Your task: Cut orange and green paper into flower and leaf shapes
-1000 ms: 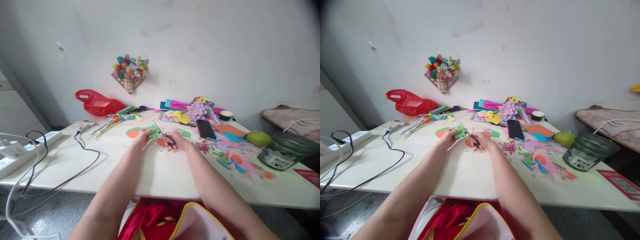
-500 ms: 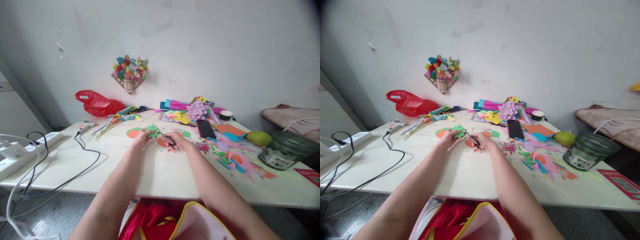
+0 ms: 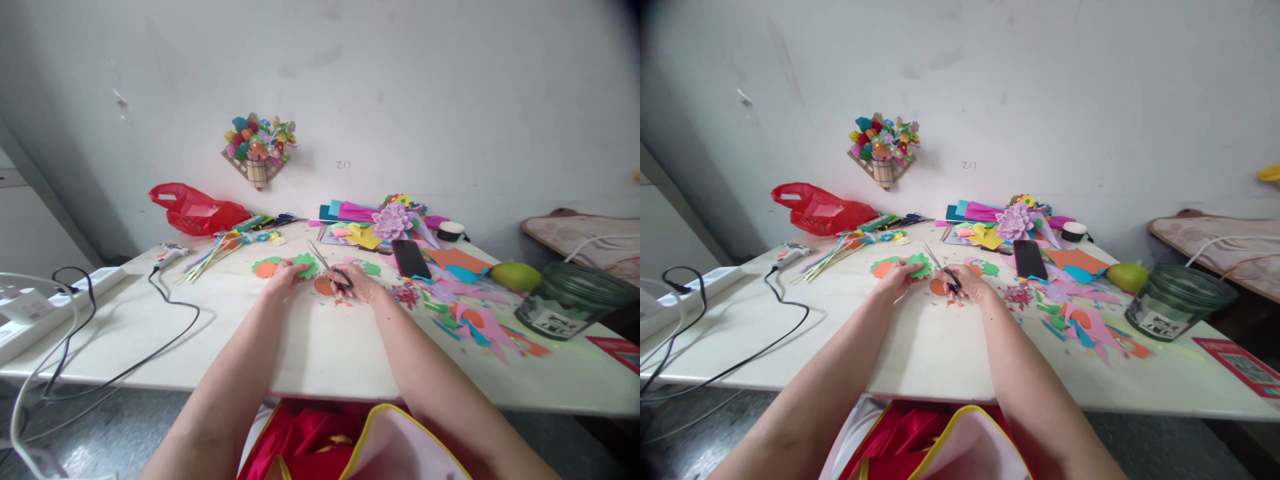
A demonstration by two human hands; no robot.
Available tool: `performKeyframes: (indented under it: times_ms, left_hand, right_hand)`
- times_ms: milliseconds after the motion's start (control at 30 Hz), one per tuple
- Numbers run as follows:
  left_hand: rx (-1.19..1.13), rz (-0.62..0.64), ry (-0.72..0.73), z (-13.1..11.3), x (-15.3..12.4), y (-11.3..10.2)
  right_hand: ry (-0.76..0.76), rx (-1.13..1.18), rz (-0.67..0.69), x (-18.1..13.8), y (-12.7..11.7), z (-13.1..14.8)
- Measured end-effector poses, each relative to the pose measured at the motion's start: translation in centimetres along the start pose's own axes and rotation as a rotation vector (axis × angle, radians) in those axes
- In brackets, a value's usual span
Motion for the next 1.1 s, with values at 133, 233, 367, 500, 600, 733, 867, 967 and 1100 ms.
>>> performKeyframes:
  times_ms: [133, 233, 367, 500, 600, 733, 867, 967, 1100]
  left_hand:
    - [0.029, 0.039, -0.026, 0.2, 0.2, 0.0]
    - [0.055, 0.063, -0.025, 0.2, 0.3, -0.1]
    - [0.099, 0.101, -0.015, 0.2, 0.2, -0.2]
    - [0.124, 0.127, -0.004, 0.1, 0.1, -0.1]
    - [0.141, 0.118, -0.010, 0.1, 0.2, -0.1]
    - [0.159, 0.117, -0.028, 0.4, 0.4, -0.1]
    - [0.181, 0.129, -0.039, 0.6, 0.5, -0.2]
    - [0.207, 0.149, -0.050, 0.8, 0.4, 0.0]
    - [0.263, 0.210, -0.087, 0.9, 0.1, 0.4]
  right_hand:
    - [-0.007, -0.017, -0.005, 0.0, 0.1, 0.2]
    - [-0.009, -0.032, -0.005, 0.0, 0.1, 0.3]
    - [-0.026, -0.029, -0.005, 0.0, 0.1, 0.2]
    - [-0.025, -0.031, -0.021, 0.1, -0.1, 0.0]
    - [-0.031, -0.021, -0.072, 0.3, -0.2, 0.0]
    - [-0.061, 0.018, -0.180, 0.5, -0.4, 0.0]
    - [-0.104, 0.067, -0.273, 0.7, -0.5, 0.0]
    - [-0.138, 0.102, -0.307, 1.0, -0.6, -0.2]
    - [-0.197, 0.151, -0.319, 1.3, -0.5, -0.5]
Point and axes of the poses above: each hand's wrist, its own x-axis towards the middle knuckle, its own y-axis out of the palm, z = x × y, the point moved 2 cm from there along x, towards the middle knuckle, and after that the axes turned 3 degrees about -y, right-handed, at the moved point
